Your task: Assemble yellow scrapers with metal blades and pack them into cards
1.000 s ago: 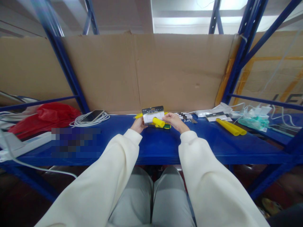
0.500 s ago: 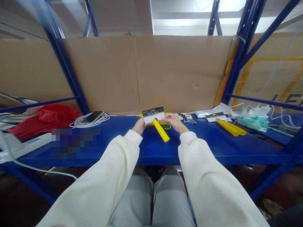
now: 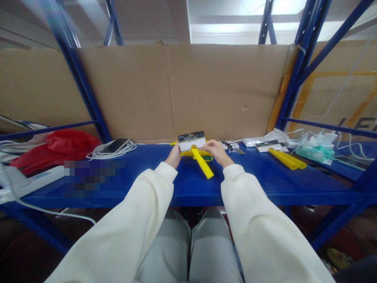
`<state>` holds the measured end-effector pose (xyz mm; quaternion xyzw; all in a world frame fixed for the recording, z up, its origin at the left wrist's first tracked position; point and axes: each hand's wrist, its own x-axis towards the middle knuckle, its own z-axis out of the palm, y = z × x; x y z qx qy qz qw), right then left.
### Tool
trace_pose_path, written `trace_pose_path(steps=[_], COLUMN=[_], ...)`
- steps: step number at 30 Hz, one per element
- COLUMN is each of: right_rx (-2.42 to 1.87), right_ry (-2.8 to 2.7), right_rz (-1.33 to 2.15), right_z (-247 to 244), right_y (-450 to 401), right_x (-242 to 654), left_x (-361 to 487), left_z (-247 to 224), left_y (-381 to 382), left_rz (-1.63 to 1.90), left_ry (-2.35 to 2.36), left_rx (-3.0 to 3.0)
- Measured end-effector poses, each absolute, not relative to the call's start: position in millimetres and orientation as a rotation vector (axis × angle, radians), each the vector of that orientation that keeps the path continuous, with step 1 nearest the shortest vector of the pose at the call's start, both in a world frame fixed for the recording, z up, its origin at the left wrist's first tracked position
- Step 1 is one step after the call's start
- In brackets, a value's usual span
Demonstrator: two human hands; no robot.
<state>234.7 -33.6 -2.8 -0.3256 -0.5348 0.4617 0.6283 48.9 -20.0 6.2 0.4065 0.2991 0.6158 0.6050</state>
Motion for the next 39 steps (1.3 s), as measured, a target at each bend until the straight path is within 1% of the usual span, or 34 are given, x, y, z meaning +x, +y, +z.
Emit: trace_pose_path(steps=[9, 16, 20, 24, 27, 33, 39], right_rx=[-0.740, -0.751, -0.747, -0.740, -0.747, -0.766, -0.741], right_ry=[-1.230, -1.209, -1.165, -1.117, -1.112, -1.116, -1.147], right_rz=[1.051, 0.975, 0.909, 0.865, 0.840, 0.820, 0.830], right_z=[-5, -6, -7, -7, -8, -11, -9], right_y=[-33, -28, -24, -21, -20, -18, -25], right_x=[232, 234, 235, 237, 237, 232, 221], left_x=[47, 40, 39, 43, 51, 66, 63], left_z=[13, 12, 9, 7, 4, -8, -12], left_y=[-30, -32, -32, -39, -47, -49, -45], left_rz=[1.436, 1.415, 1.294, 1.117, 1.058, 1.189, 1.292], left_ry=[0.639, 0.913, 0.949, 0.876, 0.820, 0.720, 0.607], left_rx=[0.875, 0.948, 0.987, 1.106, 1.212, 1.245, 1.251])
